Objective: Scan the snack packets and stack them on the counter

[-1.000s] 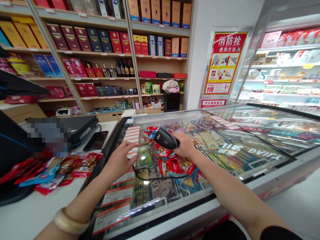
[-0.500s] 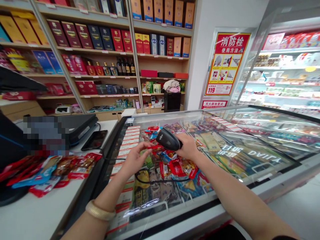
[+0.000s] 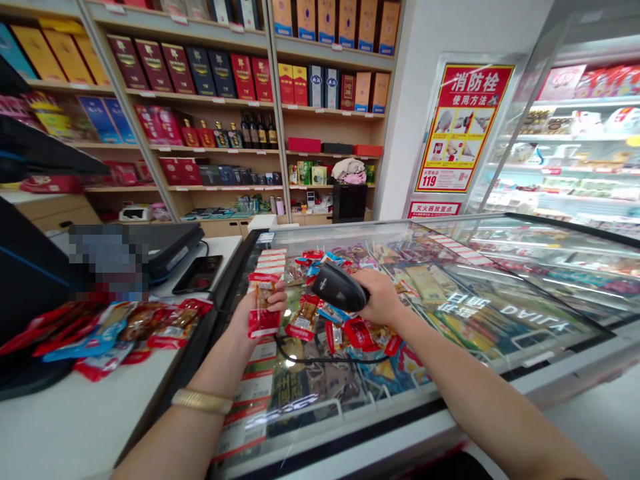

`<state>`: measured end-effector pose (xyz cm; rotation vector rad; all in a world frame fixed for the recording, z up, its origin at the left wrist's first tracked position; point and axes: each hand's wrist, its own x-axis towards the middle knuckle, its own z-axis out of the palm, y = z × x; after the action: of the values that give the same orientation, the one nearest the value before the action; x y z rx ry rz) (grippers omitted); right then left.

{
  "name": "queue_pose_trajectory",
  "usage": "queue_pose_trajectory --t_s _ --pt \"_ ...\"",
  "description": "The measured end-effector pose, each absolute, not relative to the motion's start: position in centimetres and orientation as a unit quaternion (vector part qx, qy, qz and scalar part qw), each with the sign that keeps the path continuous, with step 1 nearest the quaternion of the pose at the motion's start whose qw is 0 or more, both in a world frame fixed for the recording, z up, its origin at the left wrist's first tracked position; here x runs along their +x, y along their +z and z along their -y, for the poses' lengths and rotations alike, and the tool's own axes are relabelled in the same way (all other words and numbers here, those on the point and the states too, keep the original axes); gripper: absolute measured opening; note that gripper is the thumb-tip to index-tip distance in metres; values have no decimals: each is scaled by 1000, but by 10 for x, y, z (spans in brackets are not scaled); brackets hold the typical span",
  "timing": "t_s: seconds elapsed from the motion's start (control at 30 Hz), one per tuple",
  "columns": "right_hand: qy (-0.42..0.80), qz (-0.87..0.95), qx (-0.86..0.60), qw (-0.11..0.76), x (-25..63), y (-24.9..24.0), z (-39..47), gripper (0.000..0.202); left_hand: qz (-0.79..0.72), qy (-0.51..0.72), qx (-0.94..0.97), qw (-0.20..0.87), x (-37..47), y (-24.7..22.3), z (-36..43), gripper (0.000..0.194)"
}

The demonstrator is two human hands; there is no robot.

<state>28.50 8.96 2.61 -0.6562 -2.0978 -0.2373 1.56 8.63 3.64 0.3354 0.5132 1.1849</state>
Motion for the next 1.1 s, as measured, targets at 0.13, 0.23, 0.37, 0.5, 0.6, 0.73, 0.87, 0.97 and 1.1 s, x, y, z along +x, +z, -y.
queue_pose_trajectory --t_s 0.13,0.23,0.37,0.5,0.6,0.73,0.87,0.97,1.1 --pt "-103 873 -239 412 283 33 -83 22 -295 423 158 842 13 31 -96 14" --pt "-110 887 -224 389 282 37 -79 22 -322 388 143 852 6 25 -98 15" --pt "-116 903 -218 352 281 37 -78 28 -346 378 131 849 0 20 -93 21" --pt "-121 909 -221 332 282 37 -79 29 -350 369 137 850 2 23 -88 26" --pt "-121 910 -224 328 282 37 -79 28 -340 337 137 867 1 26 -88 28" --pt "-122 911 -226 323 281 37 -80 26 -331 275 129 893 -3 26 -92 29" --pt "-120 910 -219 330 282 36 -80 26 -314 284 142 895 -4 21 -95 26" --pt "-113 910 -209 339 281 36 -80 26 -335 307 146 879 -1 20 -96 22" --pt "-104 903 -204 365 281 36 -79 24 -385 323 183 845 6 24 -93 15"
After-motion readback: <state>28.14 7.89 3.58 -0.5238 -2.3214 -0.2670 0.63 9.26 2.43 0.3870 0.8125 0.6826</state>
